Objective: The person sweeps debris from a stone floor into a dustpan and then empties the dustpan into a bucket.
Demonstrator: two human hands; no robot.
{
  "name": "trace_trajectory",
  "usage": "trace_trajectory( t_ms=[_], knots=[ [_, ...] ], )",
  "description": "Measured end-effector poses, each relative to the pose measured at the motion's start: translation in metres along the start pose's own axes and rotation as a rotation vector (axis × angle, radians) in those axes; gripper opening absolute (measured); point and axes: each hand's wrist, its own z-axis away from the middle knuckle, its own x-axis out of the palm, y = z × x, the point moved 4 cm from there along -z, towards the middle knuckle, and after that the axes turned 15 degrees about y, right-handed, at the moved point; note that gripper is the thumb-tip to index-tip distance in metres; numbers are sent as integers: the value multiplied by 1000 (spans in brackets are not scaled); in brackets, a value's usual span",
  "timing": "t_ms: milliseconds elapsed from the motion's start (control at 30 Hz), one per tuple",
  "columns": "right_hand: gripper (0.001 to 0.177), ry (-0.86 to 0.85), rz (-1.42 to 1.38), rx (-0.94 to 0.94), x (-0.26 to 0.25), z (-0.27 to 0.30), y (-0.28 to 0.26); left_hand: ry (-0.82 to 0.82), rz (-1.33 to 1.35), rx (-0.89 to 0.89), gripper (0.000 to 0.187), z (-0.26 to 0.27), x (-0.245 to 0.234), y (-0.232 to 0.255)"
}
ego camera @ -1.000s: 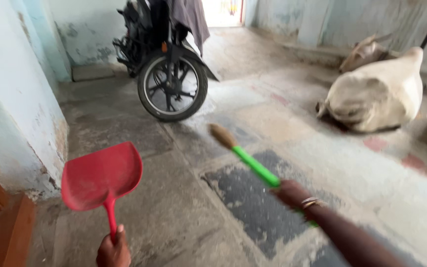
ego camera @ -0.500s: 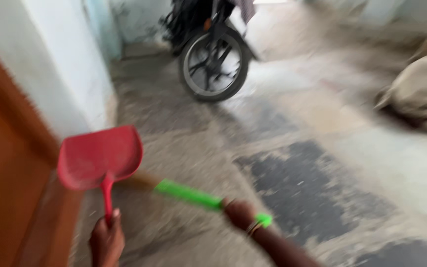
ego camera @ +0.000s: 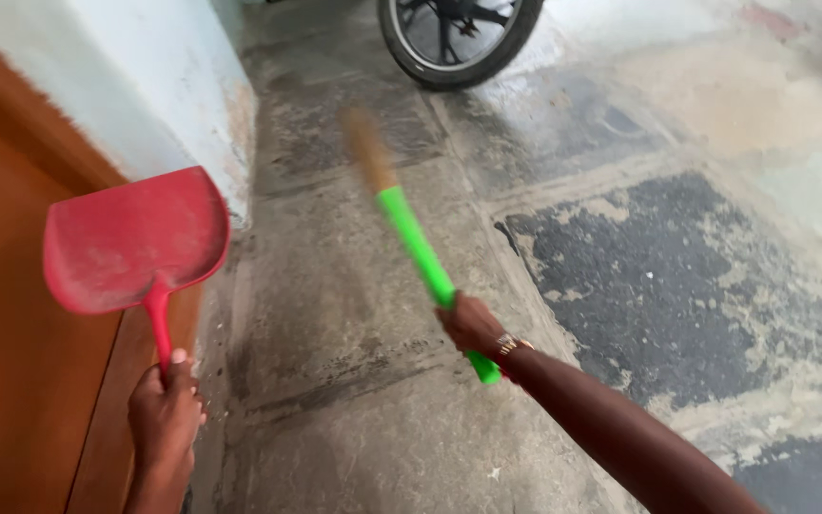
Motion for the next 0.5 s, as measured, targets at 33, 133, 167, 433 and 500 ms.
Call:
trace_trajectory(
  t_ms=[33,133,167,433,500],
  knots=[
    [46,-44,109,-120,-1,-2,-2,-22,56,-27,42,3,6,4],
    [43,-43,473,-369,-25,-21,-3,-46,45,-44,42,11,21,25],
    [42,-20,430,-307,-34,-32,-4,-61,43,-46,41,9,26,36],
    [53,69,-155,251,-86,-67,34,-251,-86,48,41,-23,77,188],
    [48,113,-458,277,-56,-68,5,-179,-165,164,42,-46,79,242]
  ],
)
